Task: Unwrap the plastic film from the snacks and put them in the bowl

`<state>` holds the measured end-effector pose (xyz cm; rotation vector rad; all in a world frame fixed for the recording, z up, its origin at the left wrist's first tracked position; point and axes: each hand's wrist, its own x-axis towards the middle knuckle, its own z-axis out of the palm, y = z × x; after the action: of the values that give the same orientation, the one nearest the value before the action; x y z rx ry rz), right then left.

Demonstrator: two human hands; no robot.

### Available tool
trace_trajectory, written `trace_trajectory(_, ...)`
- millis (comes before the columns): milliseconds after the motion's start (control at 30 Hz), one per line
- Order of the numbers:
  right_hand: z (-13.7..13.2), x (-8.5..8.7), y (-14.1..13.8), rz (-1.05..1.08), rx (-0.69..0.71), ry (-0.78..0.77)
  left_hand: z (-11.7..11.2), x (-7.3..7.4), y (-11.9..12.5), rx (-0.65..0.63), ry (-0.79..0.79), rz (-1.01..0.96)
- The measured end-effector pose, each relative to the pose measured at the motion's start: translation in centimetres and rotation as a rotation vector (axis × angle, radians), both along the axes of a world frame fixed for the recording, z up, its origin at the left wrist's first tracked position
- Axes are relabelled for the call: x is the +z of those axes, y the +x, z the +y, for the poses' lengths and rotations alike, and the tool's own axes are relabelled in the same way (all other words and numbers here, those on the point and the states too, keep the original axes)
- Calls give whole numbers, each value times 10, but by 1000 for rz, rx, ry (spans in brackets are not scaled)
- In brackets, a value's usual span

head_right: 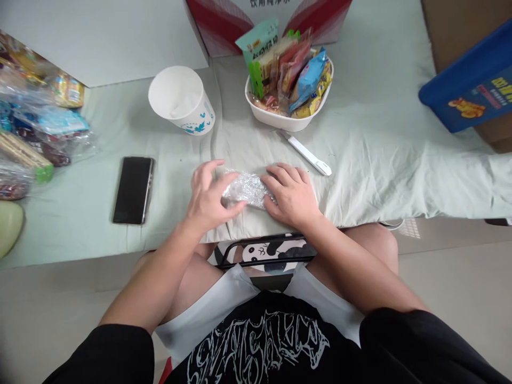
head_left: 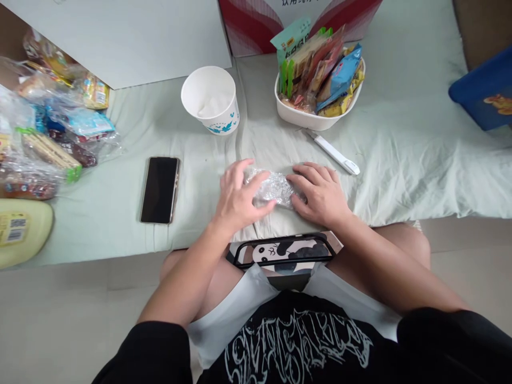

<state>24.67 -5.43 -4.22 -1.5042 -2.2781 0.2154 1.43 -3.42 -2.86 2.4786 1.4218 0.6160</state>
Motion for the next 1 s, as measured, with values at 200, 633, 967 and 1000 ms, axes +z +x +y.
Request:
trace_trajectory(200,1,-2,1,125,-15,11,-4,-2,5,-227,-13,67)
trace_trajectory(633,8,5,22,895,36,-280,-6,11,6,38,-618,-910)
trace_trajectory(967,6,23,-12,782,-76,-422,-13,15,29,56,-877,-891)
trace_trajectory(1000,6,25,-13,766,-90,-434,-12,16,28,43,-872,-885)
